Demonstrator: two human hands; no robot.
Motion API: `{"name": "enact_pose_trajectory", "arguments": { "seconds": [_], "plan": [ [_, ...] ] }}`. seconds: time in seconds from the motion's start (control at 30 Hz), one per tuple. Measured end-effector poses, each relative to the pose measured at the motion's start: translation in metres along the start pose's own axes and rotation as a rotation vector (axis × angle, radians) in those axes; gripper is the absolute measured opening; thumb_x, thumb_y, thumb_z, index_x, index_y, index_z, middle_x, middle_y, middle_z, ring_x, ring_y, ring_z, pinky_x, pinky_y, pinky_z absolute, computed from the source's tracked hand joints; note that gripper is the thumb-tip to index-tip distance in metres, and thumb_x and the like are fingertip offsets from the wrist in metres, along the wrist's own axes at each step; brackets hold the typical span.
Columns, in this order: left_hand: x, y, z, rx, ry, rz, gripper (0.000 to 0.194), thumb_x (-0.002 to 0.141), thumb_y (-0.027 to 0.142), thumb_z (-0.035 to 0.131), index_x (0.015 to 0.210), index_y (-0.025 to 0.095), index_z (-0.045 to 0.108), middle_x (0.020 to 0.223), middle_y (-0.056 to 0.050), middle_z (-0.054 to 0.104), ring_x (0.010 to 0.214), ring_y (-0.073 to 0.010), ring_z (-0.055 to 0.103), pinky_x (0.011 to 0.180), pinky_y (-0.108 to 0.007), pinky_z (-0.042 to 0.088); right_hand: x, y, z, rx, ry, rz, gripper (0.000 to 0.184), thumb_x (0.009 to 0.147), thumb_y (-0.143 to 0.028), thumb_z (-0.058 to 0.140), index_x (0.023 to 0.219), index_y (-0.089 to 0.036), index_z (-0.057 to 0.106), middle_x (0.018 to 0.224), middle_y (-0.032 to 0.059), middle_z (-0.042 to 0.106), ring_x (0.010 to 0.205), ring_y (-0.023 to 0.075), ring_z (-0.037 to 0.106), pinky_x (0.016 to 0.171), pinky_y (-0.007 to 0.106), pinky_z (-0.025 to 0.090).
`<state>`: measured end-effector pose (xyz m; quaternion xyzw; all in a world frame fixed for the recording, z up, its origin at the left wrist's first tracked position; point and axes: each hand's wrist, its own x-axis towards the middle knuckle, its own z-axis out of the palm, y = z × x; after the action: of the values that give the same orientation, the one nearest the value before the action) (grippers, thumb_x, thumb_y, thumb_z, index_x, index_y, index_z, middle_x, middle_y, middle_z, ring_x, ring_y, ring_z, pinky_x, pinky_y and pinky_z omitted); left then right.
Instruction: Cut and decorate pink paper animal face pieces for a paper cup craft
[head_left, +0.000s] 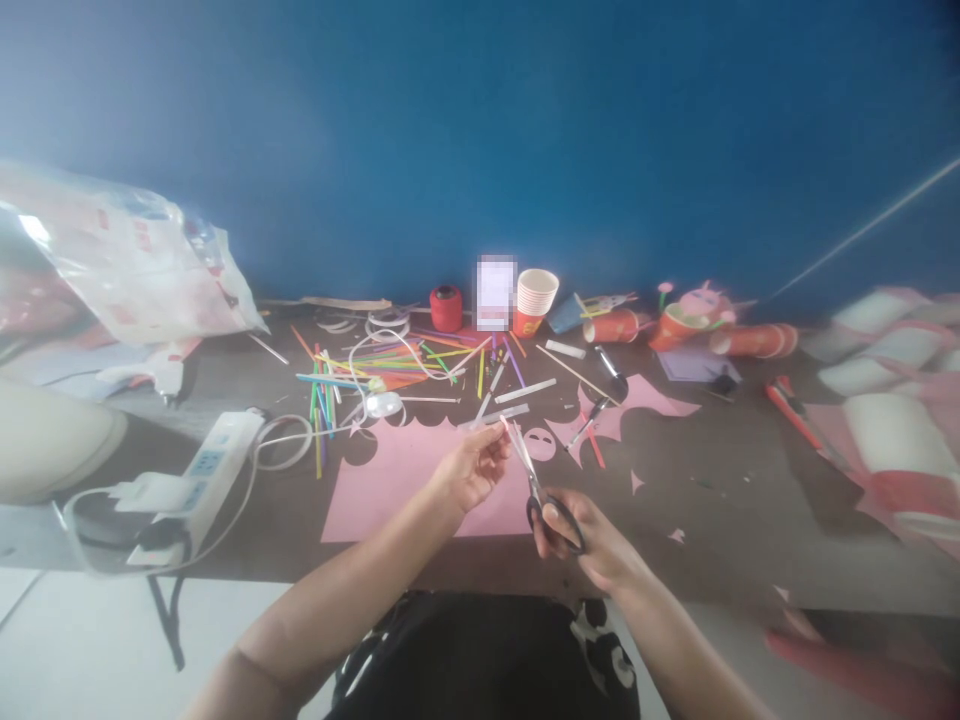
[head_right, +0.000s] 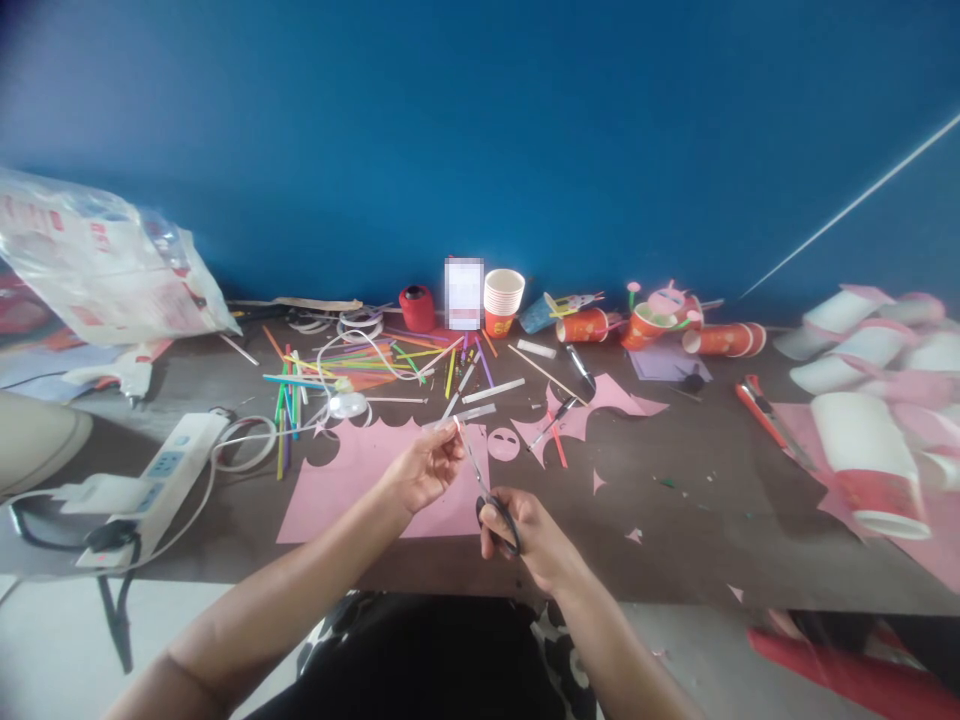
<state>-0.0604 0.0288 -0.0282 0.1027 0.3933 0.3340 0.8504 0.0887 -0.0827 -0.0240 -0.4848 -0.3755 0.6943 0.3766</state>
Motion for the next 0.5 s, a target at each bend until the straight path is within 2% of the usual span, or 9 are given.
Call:
{"name": "enact_pose_trajectory", "arguments": {
  "seconds": [0.23,0.5],
  "plan": [
    [-0.004,-0.004,-0.001,0.041,-0.005,0.067,0.018,0.065,0.020,0.076,0.074,0.012,0.063,0.065,0.002,0.059,0.052,-0.0033,0.052,0.040,-0.011,0.038,0.000,-0.001,0.004,0.039,-0.017,-0.038,0.041,0.079,-0.057,0.055,0.072,-0.016,0.053,0.054,0.0016,0.059,0.044,0.0082,0.037,0.046,0.023,0.025],
    [-0.007,-0.007,0.000,0.081,0.001,0.089,0.020,0.062,0.021,0.078,0.073,0.012,0.063,0.064,0.002,0.058,0.051,-0.0033,0.052,0.041,-0.012,0.038,0.008,0.009,0.012,0.115,0.074,-0.078,0.039,0.079,-0.054,0.057,0.070,-0.016,0.054,0.048,0.0003,0.057,0.043,0.0079,0.035,0.045,0.023,0.022]
  ]
}}
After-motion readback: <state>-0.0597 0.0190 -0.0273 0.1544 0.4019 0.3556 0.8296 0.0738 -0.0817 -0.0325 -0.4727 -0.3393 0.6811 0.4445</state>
